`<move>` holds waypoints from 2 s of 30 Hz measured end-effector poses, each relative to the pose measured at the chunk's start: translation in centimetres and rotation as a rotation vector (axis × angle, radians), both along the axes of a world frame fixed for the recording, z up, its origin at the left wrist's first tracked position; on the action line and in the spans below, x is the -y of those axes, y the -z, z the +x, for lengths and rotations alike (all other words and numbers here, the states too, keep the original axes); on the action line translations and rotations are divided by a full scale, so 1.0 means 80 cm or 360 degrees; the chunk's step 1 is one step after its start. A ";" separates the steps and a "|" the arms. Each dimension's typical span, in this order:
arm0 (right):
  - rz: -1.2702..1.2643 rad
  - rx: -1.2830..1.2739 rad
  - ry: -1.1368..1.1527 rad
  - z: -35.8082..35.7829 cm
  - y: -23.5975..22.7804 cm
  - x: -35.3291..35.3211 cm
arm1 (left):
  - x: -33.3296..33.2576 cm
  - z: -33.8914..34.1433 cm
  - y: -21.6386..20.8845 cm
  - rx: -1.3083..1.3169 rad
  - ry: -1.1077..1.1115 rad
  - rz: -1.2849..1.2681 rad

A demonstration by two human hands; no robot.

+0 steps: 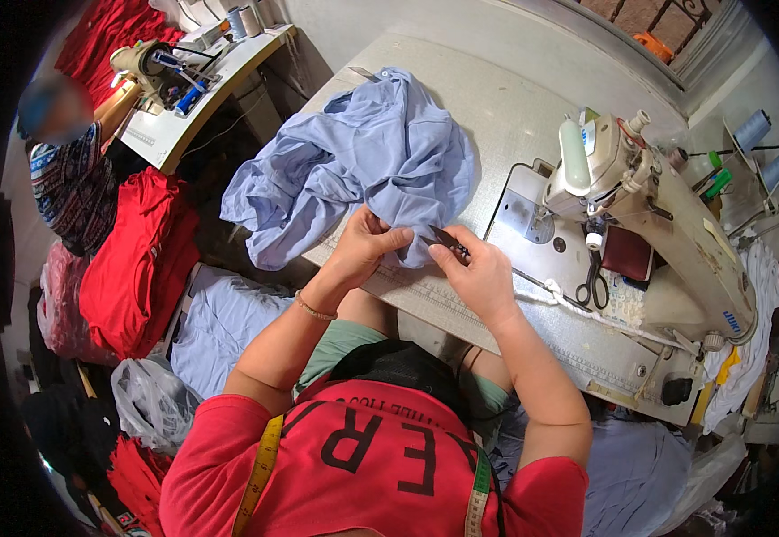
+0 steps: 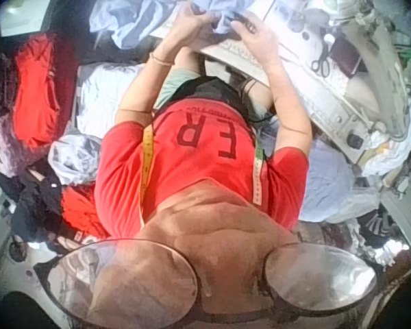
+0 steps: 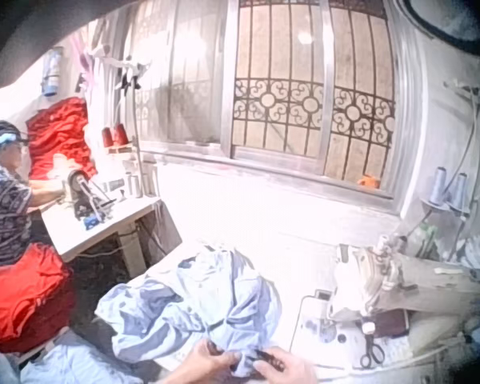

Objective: The person holds a light blue button-down shirt on a sewing table and uses shears to trim loose threads from the front placket, collar area, and sleeves. The person turns the shirt over and adjusts it by hand to access different sections for trimming.

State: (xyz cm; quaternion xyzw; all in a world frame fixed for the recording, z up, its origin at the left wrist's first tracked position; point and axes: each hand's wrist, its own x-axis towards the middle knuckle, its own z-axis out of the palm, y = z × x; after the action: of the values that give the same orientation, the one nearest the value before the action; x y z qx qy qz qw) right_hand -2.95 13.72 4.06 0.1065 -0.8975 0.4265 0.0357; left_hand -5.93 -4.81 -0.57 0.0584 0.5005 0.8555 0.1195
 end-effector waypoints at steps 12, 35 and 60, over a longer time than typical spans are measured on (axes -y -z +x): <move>0.0489 -0.0777 0.0001 -0.001 0.007 0.000 | 0.000 0.000 -0.001 -0.0046 -0.0012 -0.0107; 0.0028 0.0022 0.0027 0.000 0.003 0.000 | 0.005 -0.003 0.001 0.0010 0.0036 -0.0158; 0.0708 -0.1094 -0.0126 -0.001 0.009 0.006 | 0.004 0.002 -0.011 0.0070 0.0197 -0.0191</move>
State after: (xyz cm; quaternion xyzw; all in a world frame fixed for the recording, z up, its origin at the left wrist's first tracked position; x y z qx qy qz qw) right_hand -3.03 13.26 3.36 0.2823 -0.8988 0.1628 0.2932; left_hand -5.77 -5.15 0.29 0.0632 0.5435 0.8160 0.1865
